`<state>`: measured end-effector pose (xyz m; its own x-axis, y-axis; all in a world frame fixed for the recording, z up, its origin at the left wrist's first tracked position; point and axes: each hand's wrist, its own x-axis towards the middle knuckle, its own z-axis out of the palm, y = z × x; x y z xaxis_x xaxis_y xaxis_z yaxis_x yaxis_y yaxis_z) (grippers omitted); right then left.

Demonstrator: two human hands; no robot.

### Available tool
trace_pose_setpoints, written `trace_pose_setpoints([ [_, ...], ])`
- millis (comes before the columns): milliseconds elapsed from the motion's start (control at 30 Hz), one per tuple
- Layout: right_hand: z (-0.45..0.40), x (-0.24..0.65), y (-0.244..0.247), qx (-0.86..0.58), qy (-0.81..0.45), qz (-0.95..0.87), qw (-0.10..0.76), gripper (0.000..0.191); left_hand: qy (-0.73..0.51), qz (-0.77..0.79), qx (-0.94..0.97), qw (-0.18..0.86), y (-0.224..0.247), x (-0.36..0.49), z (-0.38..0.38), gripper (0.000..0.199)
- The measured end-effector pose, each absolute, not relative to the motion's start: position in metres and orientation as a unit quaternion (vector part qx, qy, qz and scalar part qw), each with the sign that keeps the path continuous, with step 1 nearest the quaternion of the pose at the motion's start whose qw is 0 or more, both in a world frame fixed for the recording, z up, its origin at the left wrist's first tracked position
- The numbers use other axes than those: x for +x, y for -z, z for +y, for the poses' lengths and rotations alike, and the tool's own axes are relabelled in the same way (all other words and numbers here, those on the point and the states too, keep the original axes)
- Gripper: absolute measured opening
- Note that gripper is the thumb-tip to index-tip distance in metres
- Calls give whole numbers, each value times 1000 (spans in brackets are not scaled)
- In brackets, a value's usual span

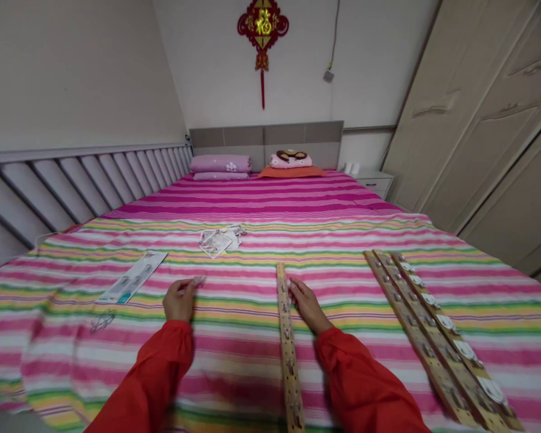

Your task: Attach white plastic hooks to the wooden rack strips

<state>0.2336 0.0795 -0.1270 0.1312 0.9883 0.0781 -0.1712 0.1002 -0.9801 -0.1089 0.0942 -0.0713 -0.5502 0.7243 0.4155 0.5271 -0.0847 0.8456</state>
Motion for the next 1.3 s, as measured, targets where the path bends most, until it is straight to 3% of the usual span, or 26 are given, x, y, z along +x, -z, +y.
trace_pose_setpoints([
  [167, 80, 234, 127, -451, -509, -432, 592, 53, -605, 612, 491, 138, 73, -104, 80, 30],
  [300, 79, 233, 122, -453, -511, -429, 592, 51, -502, 602, 617, 61, 78, -102, 67, 24],
  [433, 80, 234, 123, -453, -514, -421, 594, 52, -497, 567, 657, -21, 84, -100, 60, 21],
  [767, 77, 233, 118, -446, -520, -406, 605, 49, -498, 547, 673, -9, 82, -95, 51, 19],
  [1000, 66, 224, 79, -484, -464, -394, 629, 33, -536, 468, 697, -84, 63, -67, 30, 12],
  [1200, 48, 162, 43, -414, -539, -540, 496, 28, -566, 445, 692, -63, 52, -37, 21, 12],
  [1300, 42, 136, 37, -426, -526, -559, 480, 30, -571, 438, 693, -48, 52, -24, 15, 12],
])
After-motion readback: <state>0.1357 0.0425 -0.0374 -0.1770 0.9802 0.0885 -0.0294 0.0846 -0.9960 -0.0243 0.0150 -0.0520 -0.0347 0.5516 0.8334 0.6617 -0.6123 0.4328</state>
